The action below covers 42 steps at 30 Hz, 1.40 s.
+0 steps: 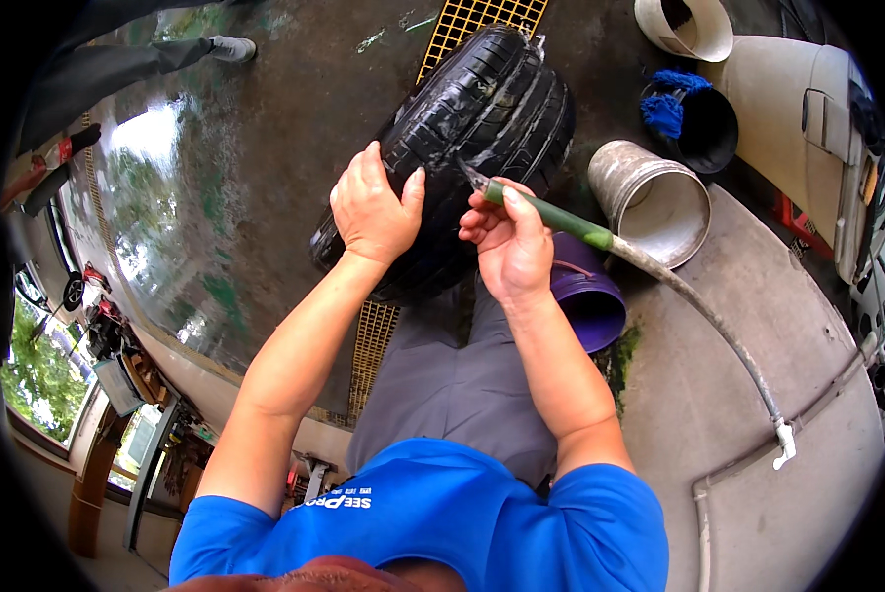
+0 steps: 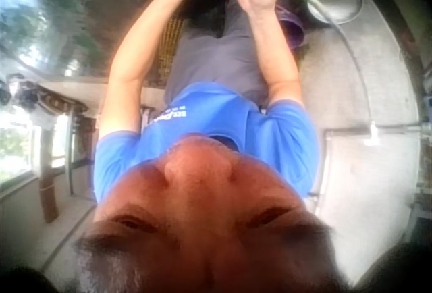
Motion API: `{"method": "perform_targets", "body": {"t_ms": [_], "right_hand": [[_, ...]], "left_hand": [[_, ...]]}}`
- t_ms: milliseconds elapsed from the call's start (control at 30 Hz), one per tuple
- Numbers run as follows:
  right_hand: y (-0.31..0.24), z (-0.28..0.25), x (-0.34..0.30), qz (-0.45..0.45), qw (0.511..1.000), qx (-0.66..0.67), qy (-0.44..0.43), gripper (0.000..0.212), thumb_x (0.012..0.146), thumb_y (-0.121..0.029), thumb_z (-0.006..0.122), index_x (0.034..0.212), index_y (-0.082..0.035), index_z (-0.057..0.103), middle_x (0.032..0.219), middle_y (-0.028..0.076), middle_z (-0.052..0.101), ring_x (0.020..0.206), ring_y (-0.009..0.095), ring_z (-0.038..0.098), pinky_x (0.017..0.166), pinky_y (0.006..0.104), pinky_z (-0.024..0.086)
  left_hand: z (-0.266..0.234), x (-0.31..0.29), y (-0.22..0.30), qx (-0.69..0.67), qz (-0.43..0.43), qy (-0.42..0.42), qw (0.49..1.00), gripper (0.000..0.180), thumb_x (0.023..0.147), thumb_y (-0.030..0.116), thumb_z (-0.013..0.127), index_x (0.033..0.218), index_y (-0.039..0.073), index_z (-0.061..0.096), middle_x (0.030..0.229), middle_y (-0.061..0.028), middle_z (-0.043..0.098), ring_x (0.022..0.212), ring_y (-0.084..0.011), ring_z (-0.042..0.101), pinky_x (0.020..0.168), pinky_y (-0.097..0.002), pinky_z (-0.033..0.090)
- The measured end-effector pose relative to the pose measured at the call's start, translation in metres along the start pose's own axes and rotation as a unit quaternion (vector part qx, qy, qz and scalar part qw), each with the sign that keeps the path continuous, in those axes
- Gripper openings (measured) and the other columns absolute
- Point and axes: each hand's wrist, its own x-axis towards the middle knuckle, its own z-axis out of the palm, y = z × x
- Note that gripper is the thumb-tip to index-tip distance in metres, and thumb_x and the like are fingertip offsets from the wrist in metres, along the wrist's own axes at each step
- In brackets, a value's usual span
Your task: The person uses a hose to spray water on a car tire, rotating it to clean the tread and sidewalls. After rinsing, the person inspects the tire by running their hands over the surface and rolling it on the floor.
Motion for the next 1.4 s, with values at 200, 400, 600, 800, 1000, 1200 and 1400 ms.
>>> {"method": "perform_targets", "body": {"t_ms": [200,400,600,800,1000,1200,1400], "right_hand": [[-0.008,-0.005,0.011,-0.001,1.000,0.002,0.008,0.024,0.097,-0.023,0.052,0.113,-0.007,0.061,0.092,0.011,0.069,0.075,0.021,0.068,0.066,0.0354,0.057],[-0.027,-0.013,0.041,-0.021,1.000,0.002,0.020,0.024,0.096,-0.026,0.055,0.107,-0.007,0.064,0.091,0.009,0.070,0.078,0.020,0.068,0.068,0.0344,0.056],[-0.032,-0.013,0.048,-0.028,0.999,0.005,0.020,0.024,0.096,-0.027,0.056,0.106,-0.007,0.065,0.091,0.009,0.070,0.077,0.020,0.068,0.068,0.0345,0.056],[-0.035,-0.014,0.049,-0.024,0.999,0.010,0.025,0.023,0.095,-0.026,0.056,0.106,-0.007,0.065,0.091,0.009,0.070,0.076,0.020,0.068,0.068,0.0348,0.056],[-0.035,-0.016,0.051,-0.024,0.999,0.012,0.021,0.024,0.096,-0.027,0.056,0.105,-0.007,0.065,0.091,0.009,0.070,0.077,0.020,0.068,0.068,0.0351,0.056],[-0.037,-0.018,0.051,-0.025,0.999,0.012,0.026,0.024,0.096,-0.027,0.055,0.104,-0.007,0.066,0.091,0.009,0.070,0.077,0.020,0.068,0.069,0.0353,0.056],[-0.033,-0.016,0.046,-0.024,0.999,0.020,0.019,0.024,0.095,-0.027,0.056,0.105,-0.007,0.065,0.091,0.009,0.070,0.077,0.020,0.068,0.068,0.0356,0.056]], "left_hand": [[0.001,0.004,0.013,-0.006,0.009,-0.009,1.000,0.066,0.082,0.042,0.067,0.127,-0.004,0.052,0.119,-0.0210,0.059,0.109,-0.0372,0.057,0.094,-0.0465,0.043],[0.007,0.009,0.015,-0.039,0.018,-0.028,0.999,0.057,0.083,0.029,0.062,0.130,-0.003,0.052,0.124,-0.0183,0.059,0.115,-0.0343,0.055,0.098,-0.0457,0.039],[0.006,0.010,0.018,-0.056,0.001,-0.039,0.998,0.054,0.084,0.027,0.060,0.130,-0.001,0.053,0.126,-0.0163,0.058,0.115,-0.0330,0.055,0.099,-0.0449,0.039],[0.008,0.007,0.017,-0.052,0.003,-0.019,0.998,0.043,0.088,0.022,0.057,0.125,0.000,0.058,0.121,-0.0158,0.062,0.110,-0.0320,0.059,0.095,-0.0433,0.043],[0.009,0.006,0.015,-0.061,0.003,0.009,0.998,0.034,0.092,0.017,0.053,0.119,0.000,0.062,0.117,-0.0157,0.065,0.106,-0.0318,0.062,0.092,-0.0429,0.046],[0.010,0.004,0.012,-0.088,-0.007,0.035,0.996,0.030,0.093,0.015,0.052,0.116,-0.001,0.064,0.114,-0.0167,0.067,0.105,-0.0330,0.063,0.092,-0.0432,0.047],[0.012,0.001,0.006,-0.092,-0.006,0.048,0.995,0.029,0.093,0.014,0.051,0.113,-0.001,0.065,0.111,-0.0177,0.068,0.104,-0.0338,0.064,0.092,-0.0434,0.047]]}}
